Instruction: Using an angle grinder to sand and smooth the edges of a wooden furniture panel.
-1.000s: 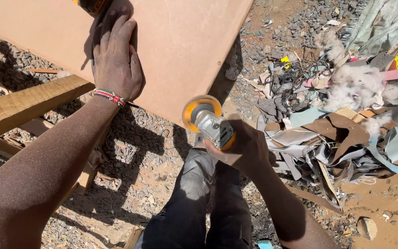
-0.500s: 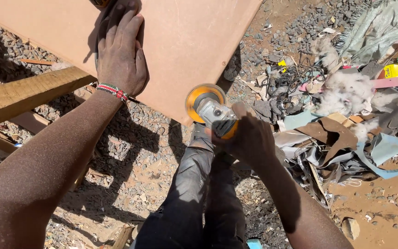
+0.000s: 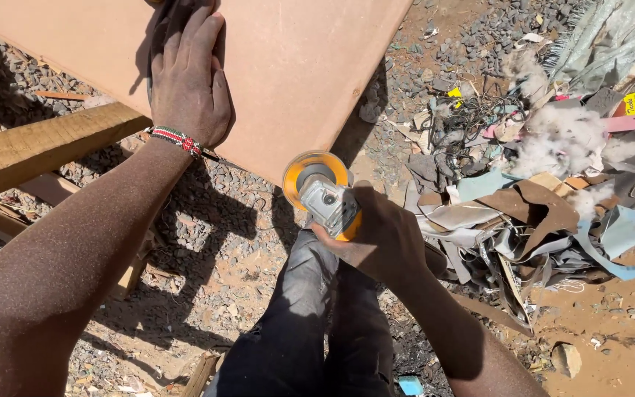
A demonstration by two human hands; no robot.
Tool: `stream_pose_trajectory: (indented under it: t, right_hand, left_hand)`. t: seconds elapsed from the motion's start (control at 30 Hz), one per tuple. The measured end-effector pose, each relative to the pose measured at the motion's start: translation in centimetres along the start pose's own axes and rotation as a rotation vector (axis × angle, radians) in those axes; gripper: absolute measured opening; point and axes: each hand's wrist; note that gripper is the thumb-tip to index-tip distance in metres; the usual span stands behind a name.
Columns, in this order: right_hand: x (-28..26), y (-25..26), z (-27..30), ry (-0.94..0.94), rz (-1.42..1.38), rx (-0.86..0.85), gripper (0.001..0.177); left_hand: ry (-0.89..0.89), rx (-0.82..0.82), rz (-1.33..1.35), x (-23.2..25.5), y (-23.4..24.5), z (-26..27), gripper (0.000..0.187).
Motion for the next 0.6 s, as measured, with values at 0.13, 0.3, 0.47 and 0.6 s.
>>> stream_pose_trajectory:
  t: [0.13, 0.3, 0.47, 0.6]
  right_hand:
    - [1.5, 0.7, -1.5, -0.029, 0.240, -0.040, 0.077]
    - [3.9, 1.1, -3.9, -0.057, 0.380, 0.108, 0.081]
    - [6.2, -3.4, 1.3, -0.378, 0.056, -0.051, 0.072]
    - [8.8, -8.1, 6.4, -0.041, -0.191, 0.176, 0.073]
  left_hand:
    - [-0.027, 0.016, -0.021, -0.7, -0.6, 0.0, 0.065]
    - [-0.067, 0.046, -0.026, -0.4, -0.2, 0.1, 0.071]
    - [-0.047, 0.033, -0.027, -0.3, -0.3, 0.0, 0.064]
    - [-0.029, 0.006, -0.017, 0.0, -0.1, 0.1, 0.076]
Point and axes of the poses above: each hand's wrist, its own z-axis away from the middle knuckle, its own y-axis out of the back of the hand, x = y × z, and after that the axes turned 10 degrees about x, right-handed
